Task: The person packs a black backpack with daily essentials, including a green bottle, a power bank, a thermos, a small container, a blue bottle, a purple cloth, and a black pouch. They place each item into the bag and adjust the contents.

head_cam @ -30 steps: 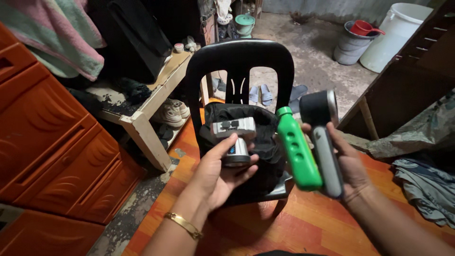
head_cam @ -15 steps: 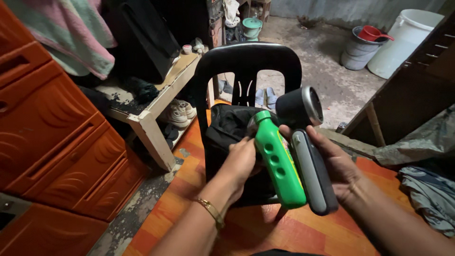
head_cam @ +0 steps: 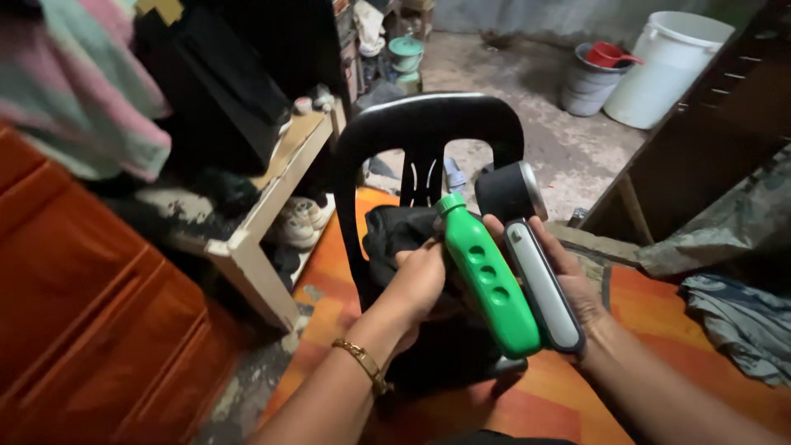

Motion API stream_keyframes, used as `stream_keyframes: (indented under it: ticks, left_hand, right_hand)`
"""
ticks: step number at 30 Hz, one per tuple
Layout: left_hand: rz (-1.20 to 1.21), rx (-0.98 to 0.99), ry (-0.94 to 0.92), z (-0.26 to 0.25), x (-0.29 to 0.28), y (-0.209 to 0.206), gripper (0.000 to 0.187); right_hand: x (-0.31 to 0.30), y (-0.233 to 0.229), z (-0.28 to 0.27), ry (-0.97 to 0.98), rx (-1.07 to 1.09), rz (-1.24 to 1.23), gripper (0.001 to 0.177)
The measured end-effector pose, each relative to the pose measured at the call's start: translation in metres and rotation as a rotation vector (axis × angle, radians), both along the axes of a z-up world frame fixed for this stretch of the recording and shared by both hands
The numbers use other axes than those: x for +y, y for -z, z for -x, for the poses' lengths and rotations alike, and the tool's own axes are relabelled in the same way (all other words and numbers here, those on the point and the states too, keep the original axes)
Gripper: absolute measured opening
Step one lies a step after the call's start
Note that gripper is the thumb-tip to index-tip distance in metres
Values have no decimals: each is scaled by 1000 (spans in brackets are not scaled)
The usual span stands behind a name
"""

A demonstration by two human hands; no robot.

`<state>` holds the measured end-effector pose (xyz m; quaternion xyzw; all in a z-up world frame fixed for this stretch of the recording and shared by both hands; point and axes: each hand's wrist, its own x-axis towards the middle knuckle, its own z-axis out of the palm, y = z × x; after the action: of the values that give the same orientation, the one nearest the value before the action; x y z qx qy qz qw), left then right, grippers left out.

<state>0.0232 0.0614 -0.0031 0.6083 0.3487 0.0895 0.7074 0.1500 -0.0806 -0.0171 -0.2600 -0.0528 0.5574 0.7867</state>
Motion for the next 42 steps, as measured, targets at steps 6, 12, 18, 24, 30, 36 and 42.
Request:
stream_keyframes:
  ticks: [6, 12, 18, 24, 30, 36, 42]
  left_hand:
    - [-127, 32, 210, -18, 68, 14, 49]
    - [51, 145, 222, -26, 139, 49, 35]
    - [14, 246, 166, -56, 201, 79, 30]
    - [-94, 200, 204, -111, 234, 155, 32]
    - [-489, 506, 202, -157, 246, 208, 44]
    - [-448, 834, 81, -183, 250, 214, 98]
    - [-109, 541, -153, -209, 275, 247, 142]
  right_hand:
    - [37, 28, -9, -69, 158, -277, 51]
    - [32, 49, -19, 275, 80, -37, 45]
    - [28, 34, -60, 323, 88, 182, 43]
    - [54, 35, -111, 202, 83, 320, 48]
    - [73, 38, -166, 54, 38, 481, 47]
    - [88, 64, -208, -133, 15, 619, 54]
    - [83, 99, -229, -183, 63, 541, 48]
